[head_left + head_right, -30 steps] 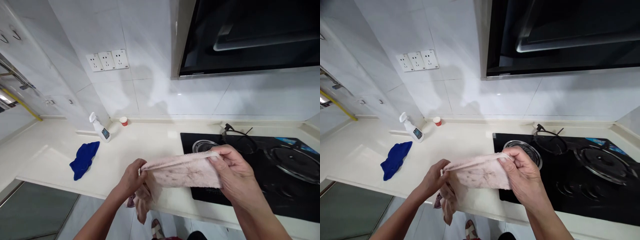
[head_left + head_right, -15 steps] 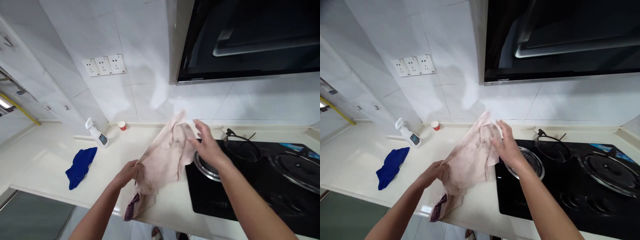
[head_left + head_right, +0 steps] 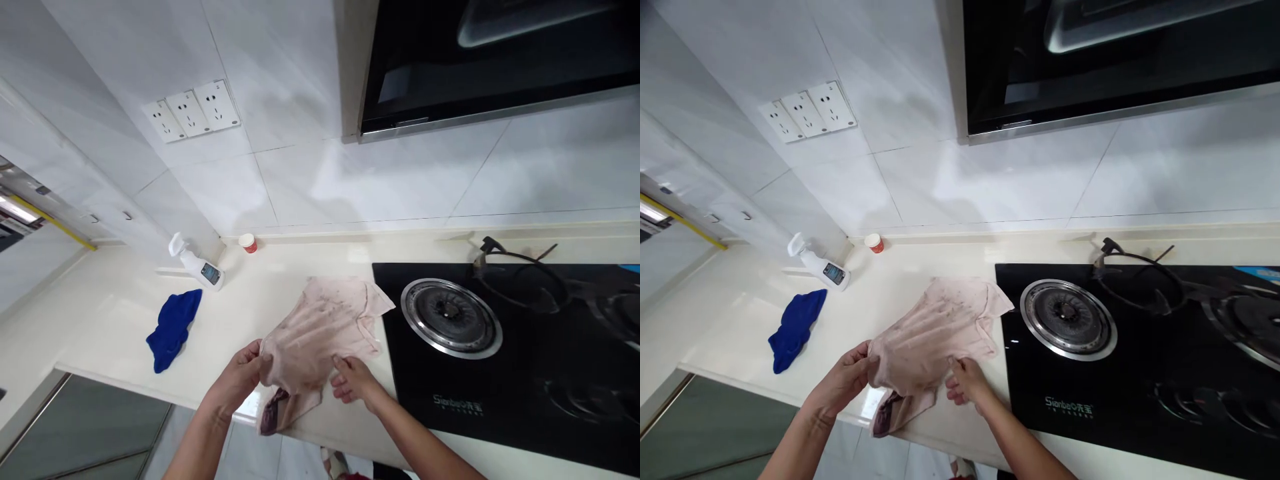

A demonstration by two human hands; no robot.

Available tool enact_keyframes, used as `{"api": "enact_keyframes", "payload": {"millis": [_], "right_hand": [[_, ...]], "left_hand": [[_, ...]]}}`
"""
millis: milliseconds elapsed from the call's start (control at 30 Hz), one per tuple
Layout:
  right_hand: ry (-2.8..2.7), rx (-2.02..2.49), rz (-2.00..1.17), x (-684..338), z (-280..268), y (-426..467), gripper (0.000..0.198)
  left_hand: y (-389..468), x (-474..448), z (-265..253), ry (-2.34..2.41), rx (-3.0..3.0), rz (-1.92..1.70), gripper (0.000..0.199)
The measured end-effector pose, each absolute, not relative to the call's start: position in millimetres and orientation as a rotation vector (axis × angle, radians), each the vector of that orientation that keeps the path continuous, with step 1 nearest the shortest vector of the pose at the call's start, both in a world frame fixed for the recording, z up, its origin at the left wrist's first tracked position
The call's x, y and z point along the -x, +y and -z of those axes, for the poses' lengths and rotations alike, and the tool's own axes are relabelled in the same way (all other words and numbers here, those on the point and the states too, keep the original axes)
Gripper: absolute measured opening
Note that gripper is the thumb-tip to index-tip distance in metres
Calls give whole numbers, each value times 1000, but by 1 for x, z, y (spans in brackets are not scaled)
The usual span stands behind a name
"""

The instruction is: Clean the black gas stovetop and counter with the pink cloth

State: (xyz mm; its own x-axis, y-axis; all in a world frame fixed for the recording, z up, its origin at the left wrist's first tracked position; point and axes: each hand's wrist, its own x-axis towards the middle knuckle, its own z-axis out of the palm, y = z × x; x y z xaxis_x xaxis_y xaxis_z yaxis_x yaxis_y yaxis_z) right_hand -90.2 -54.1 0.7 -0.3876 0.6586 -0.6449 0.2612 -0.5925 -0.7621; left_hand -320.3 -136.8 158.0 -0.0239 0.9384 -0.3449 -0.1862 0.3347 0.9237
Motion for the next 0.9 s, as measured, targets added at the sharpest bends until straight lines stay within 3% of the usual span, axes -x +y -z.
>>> {"api": "enact_keyframes", "payload": {"millis": [267,600,667,800,900], "right_hand": [[-929,1106,-1909,114,-20,-41,35],[-513,502,-1972,89,-100,-47,35],[-416,584,-2079,91,-96,-61,40],[-455,683,-2457,89,-76,-91,70],[-656,802,-2323,55,-80,-90,57]], "left_hand": [[-141,303,-220,1139,-933,-1311,30],[-169,296,-289,1025,-961,-1487,26],[-169,298,-289,1077,-953,-1537,30],[-166,310,-263,1283,-976,-1437,36],[-174,329,-247,1440,-1071,-1265,39]]}}
